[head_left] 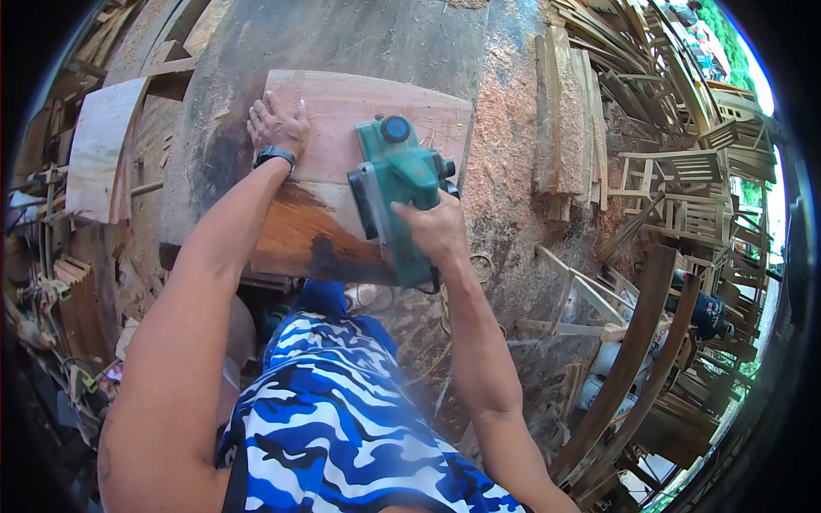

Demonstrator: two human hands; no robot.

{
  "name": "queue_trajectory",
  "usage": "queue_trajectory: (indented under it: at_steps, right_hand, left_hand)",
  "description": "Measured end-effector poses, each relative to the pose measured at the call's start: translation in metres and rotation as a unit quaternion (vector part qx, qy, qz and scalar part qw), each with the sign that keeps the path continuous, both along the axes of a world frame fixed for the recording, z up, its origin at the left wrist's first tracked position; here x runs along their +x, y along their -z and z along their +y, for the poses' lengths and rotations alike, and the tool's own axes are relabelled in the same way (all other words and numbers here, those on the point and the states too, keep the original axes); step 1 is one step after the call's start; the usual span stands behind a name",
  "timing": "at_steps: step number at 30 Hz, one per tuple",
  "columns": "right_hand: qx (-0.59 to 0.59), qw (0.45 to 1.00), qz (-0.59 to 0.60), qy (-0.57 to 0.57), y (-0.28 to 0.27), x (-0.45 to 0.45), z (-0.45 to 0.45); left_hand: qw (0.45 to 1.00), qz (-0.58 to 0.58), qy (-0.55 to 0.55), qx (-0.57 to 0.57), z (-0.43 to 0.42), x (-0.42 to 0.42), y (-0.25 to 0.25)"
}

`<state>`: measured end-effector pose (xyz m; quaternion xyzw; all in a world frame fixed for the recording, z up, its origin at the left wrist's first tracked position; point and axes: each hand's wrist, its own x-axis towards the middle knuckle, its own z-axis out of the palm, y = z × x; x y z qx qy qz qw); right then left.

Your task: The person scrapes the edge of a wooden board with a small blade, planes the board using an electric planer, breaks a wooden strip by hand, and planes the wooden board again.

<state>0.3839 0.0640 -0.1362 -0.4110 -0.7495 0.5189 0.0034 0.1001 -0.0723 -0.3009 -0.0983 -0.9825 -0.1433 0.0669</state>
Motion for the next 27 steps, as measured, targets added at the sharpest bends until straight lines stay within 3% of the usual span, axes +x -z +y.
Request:
queue_trajectory:
  at_steps: [4, 13, 20, 27]
  right_hand:
    - [0.0, 1.0, 0.026, 0.01, 0.004, 0.047, -0.019]
    - [-0.037, 0.993, -0.05, 0.096, 0.004, 0.237, -0.1]
    - [-0.016, 0.995, -0.052, 0.088, -0.001, 0.199, -0.084]
    - [0.017, 0.996, -0.034, 0.076, 0.0, 0.106, -0.045]
  left_hand:
    - [1.0, 0.007, -0.006, 0.003, 0.002, -0.002, 0.004]
    - [1.0, -0.001, -0.014, -0.016, 0.003, -0.006, 0.008]
    - [1.0, -0.007, -0.01, -0.019, 0.002, -0.003, 0.008]
    - [0.999, 0.019, -0.003, -0.03, 0.001, -0.003, 0.009]
